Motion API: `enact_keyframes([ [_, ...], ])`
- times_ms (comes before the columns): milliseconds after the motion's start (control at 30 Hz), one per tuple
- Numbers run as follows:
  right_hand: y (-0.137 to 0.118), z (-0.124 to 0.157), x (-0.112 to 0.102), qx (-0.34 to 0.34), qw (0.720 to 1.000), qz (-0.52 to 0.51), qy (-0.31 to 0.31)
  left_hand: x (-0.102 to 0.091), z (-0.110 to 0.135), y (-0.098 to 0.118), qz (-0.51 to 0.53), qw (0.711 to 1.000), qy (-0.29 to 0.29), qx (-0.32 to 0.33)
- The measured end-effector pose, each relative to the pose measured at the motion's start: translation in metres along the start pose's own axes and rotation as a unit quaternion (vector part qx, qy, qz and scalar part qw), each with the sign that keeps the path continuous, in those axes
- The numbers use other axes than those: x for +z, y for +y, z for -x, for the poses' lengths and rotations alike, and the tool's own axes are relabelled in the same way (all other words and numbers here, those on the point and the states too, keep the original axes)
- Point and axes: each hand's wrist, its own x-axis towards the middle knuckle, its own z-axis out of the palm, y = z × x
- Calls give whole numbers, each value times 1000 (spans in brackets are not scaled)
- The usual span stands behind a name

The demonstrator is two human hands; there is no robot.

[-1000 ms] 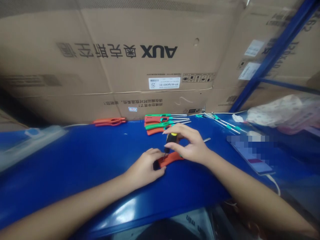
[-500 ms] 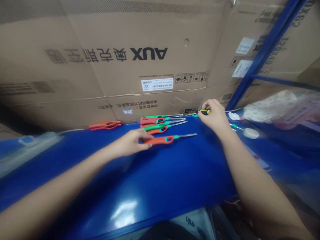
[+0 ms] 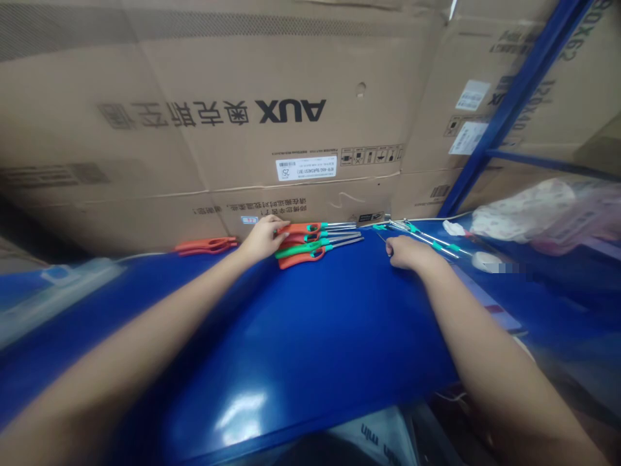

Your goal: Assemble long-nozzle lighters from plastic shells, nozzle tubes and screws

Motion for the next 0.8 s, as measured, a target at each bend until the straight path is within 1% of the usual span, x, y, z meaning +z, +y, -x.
enact_keyframes([
  [67, -2, 1, 0, -2, 1000, 12, 18, 4, -2, -3, -5, 1000, -1, -2],
  [200, -10, 2, 3, -33, 995, 11, 92, 7, -3, -7, -16, 1000, -11, -6],
  [333, -23, 3, 10, -114, 982, -12, 148, 7, 0, -6, -29, 1000, -8, 0],
  [467, -43, 8, 16, -218, 959, -46, 175, 5, 5, 0, -39, 999, 17, 13],
  [533, -54, 12, 18, -255, 947, -69, 183, 3, 12, 6, -43, 998, 35, 21],
  [633, -67, 18, 24, -286, 933, -104, 190, 0, 29, 20, -53, 996, 52, 42],
  [700, -74, 20, 29, -308, 925, -122, 188, 0, 44, 30, -60, 995, 32, 72],
  [800, -79, 21, 37, -355, 906, -141, 184, 3, 64, 40, -75, 990, -21, 120],
])
